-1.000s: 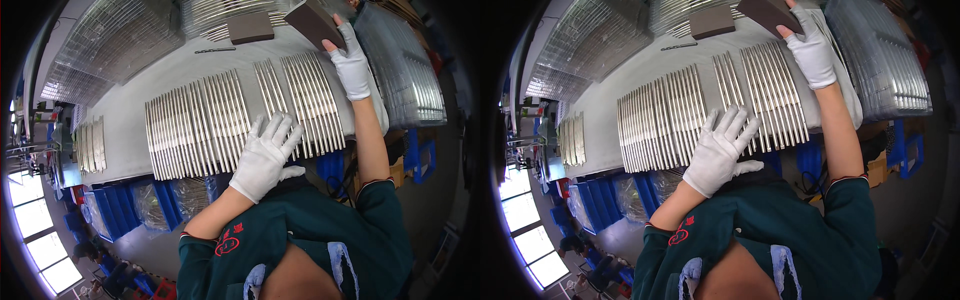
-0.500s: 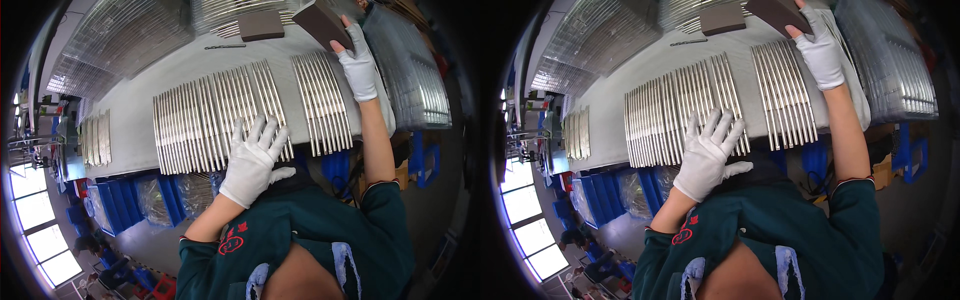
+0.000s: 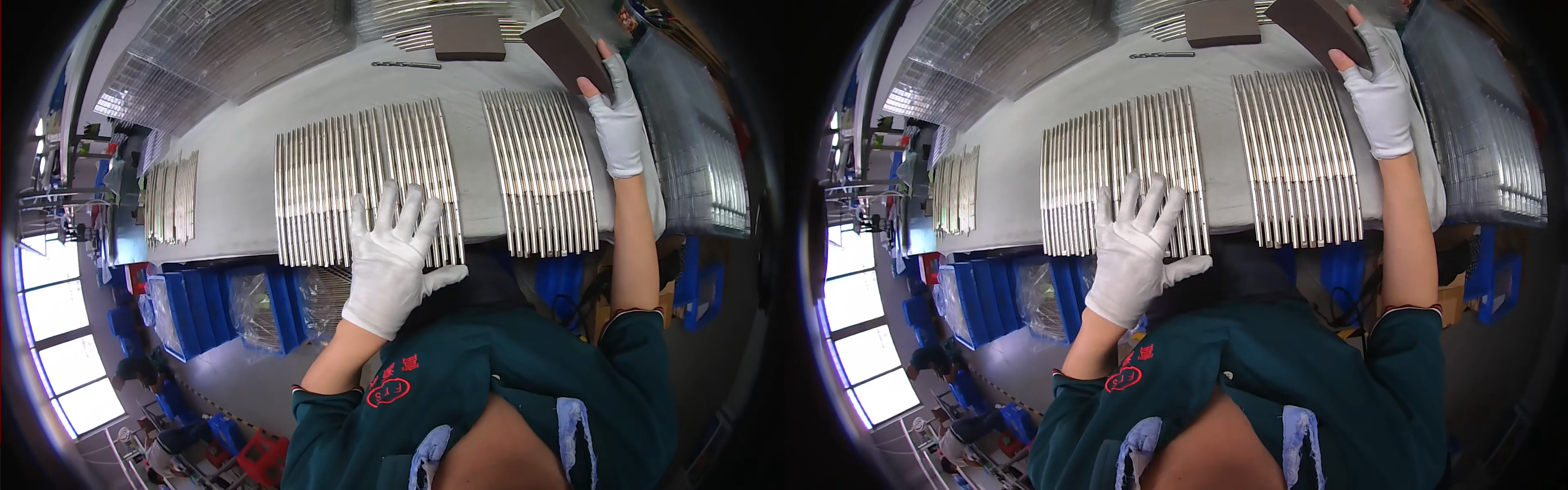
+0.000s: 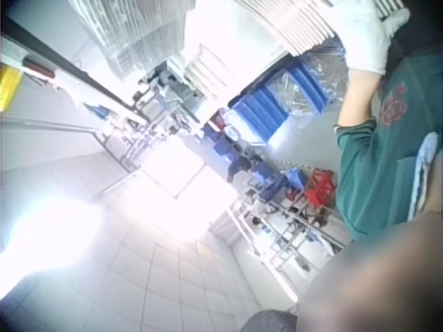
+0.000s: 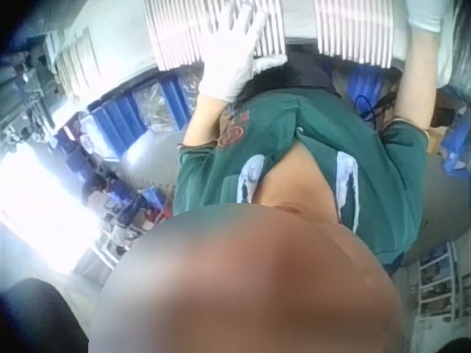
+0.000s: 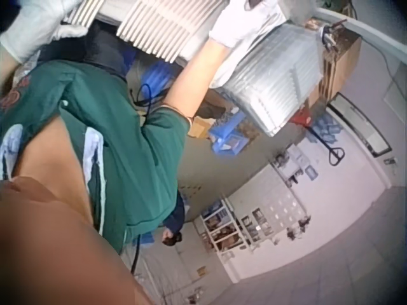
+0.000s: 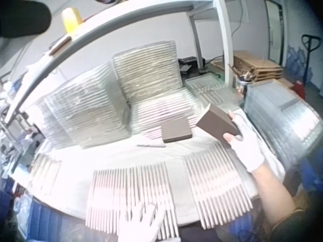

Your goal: Aligning and organizing thin metal rods or slats on a workbench using an alignment block in a manufacturing setting.

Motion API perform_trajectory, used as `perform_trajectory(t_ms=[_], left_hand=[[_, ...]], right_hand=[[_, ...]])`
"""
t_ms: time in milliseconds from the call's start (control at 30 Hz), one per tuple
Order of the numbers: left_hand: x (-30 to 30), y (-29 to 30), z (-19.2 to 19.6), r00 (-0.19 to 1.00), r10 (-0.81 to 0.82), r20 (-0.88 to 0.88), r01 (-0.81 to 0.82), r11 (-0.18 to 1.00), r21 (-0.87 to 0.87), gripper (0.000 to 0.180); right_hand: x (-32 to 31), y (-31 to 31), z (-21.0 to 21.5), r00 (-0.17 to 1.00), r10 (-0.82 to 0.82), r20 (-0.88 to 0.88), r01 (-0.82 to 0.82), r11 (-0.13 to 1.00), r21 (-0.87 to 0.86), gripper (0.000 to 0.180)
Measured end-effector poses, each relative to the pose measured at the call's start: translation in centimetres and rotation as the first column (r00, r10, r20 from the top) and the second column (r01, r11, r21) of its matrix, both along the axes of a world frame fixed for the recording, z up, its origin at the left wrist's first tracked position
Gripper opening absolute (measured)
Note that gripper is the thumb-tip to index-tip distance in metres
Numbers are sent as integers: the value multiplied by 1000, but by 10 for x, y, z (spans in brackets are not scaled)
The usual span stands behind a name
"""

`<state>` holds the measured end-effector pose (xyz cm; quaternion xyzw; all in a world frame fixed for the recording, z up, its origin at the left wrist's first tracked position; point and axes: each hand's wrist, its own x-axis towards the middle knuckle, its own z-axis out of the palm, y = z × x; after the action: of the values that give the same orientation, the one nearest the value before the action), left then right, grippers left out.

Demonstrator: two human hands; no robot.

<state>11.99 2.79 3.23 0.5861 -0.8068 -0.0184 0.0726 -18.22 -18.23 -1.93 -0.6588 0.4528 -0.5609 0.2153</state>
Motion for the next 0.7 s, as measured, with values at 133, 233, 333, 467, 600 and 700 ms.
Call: perform_trajectory(t_ms=[133,233,333,467,600,700], left_hand=[[-4,0,-4,997,-54,-48,53,998,-25,89],[-12,-2,-4,998,-52,-40,52,999,5,89],[-24,-5,-7,989,-104,-105,106,994,14,88],[-35,-15,-13,963,-209,-168,216,976,24,88],[-43,-18,-17,948,-235,-215,243,970,11,87],[-37,-17,-17,951,-236,-202,242,970,6,87]], right_hand=[[7,5,8,996,37,-76,-39,999,-33,57],[11,5,10,996,-3,-85,-5,996,-93,55],[11,5,9,998,45,-36,-48,995,-84,56],[12,7,11,998,8,-69,-13,997,-73,57],[13,4,9,993,28,-112,-45,988,-148,55],[15,4,9,997,27,-66,-36,989,-141,56]])
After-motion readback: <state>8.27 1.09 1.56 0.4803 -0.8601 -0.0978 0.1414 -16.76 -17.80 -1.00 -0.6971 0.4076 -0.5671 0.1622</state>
